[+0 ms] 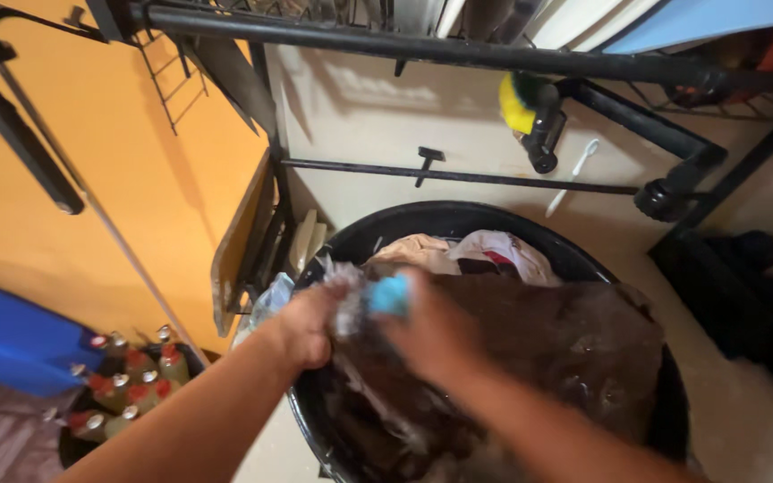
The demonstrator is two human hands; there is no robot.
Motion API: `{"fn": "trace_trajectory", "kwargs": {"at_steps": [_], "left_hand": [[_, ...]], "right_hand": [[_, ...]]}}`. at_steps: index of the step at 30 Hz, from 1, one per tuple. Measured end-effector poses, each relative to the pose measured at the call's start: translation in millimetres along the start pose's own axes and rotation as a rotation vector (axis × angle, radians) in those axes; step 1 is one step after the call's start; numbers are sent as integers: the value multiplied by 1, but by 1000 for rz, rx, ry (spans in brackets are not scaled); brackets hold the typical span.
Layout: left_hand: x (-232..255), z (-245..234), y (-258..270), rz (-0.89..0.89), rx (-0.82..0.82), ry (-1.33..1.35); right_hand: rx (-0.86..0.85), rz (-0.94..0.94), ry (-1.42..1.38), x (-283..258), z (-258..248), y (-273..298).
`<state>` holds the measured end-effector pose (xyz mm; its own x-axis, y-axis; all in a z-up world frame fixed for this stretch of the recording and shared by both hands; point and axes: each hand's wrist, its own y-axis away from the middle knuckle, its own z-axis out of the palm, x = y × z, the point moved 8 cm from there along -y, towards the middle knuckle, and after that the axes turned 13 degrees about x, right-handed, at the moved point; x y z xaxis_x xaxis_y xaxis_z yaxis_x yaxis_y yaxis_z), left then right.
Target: The person hand washes a brown garment in a black basin filled with soapy water, using a blue scrub brush to scrub the fabric, then rinses and wrings it out. The person repeats the process with a second light-colored garment.
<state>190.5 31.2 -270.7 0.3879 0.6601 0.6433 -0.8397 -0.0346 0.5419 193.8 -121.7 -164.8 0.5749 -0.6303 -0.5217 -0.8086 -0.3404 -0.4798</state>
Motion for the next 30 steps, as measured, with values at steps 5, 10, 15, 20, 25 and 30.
{"fn": "trace_trajectory", "kwargs": {"at_steps": [5, 10, 15, 20, 25, 30], "left_hand": [[23, -13, 30, 305, 334, -423], [25, -3, 45, 300, 534, -496], [68, -13, 63, 514, 423, -475], [68, -2, 71, 609, 530, -594], [98, 8, 86, 591, 570, -713], [106, 15, 97, 461, 238, -280]], "right_hand": [[-128, 446, 367, 84, -56, -15], [58, 203, -81, 27, 4, -7], [-241, 406, 468, 72, -33, 15], [78, 295, 253, 30, -70, -21], [-79, 154, 176, 19, 14, 18], [-189, 221, 693, 142, -86, 24]]}}
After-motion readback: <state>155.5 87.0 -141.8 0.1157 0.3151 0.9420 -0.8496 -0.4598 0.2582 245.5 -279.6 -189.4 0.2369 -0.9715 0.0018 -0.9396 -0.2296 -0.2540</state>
